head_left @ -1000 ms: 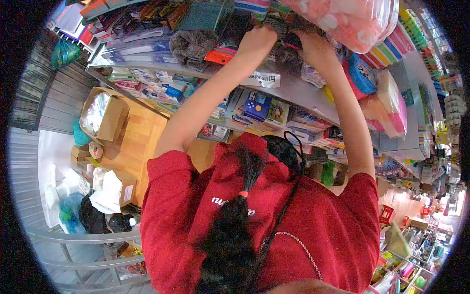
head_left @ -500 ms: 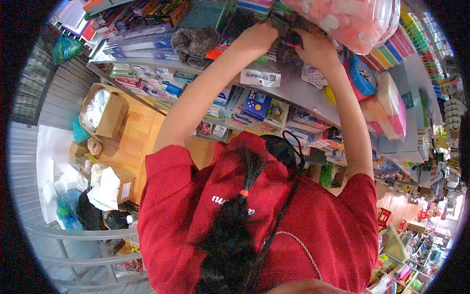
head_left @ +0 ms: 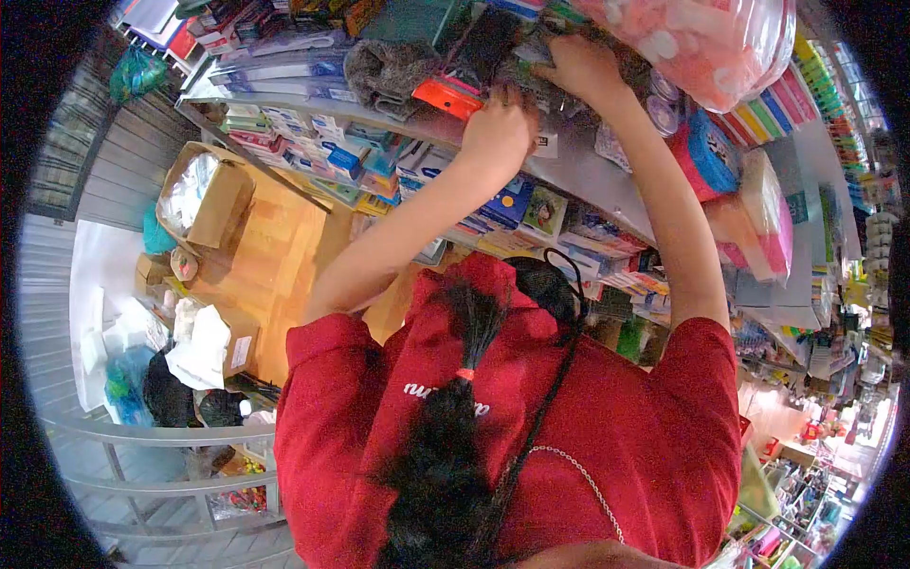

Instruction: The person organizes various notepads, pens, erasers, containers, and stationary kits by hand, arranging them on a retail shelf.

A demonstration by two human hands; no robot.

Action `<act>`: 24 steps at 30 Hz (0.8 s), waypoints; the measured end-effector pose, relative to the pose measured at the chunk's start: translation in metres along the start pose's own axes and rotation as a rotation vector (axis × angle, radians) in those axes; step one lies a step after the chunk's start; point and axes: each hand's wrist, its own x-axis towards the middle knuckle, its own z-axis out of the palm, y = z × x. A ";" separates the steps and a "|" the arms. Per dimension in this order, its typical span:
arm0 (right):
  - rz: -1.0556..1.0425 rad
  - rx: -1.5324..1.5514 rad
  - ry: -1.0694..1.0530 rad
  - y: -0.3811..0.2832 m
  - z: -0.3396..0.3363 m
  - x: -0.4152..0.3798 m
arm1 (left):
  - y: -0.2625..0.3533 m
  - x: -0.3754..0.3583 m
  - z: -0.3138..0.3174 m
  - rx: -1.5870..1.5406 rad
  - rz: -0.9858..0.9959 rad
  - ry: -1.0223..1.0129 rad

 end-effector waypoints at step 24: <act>-0.020 0.031 0.261 -0.005 0.002 -0.004 | 0.068 0.041 0.015 0.419 -0.601 -0.085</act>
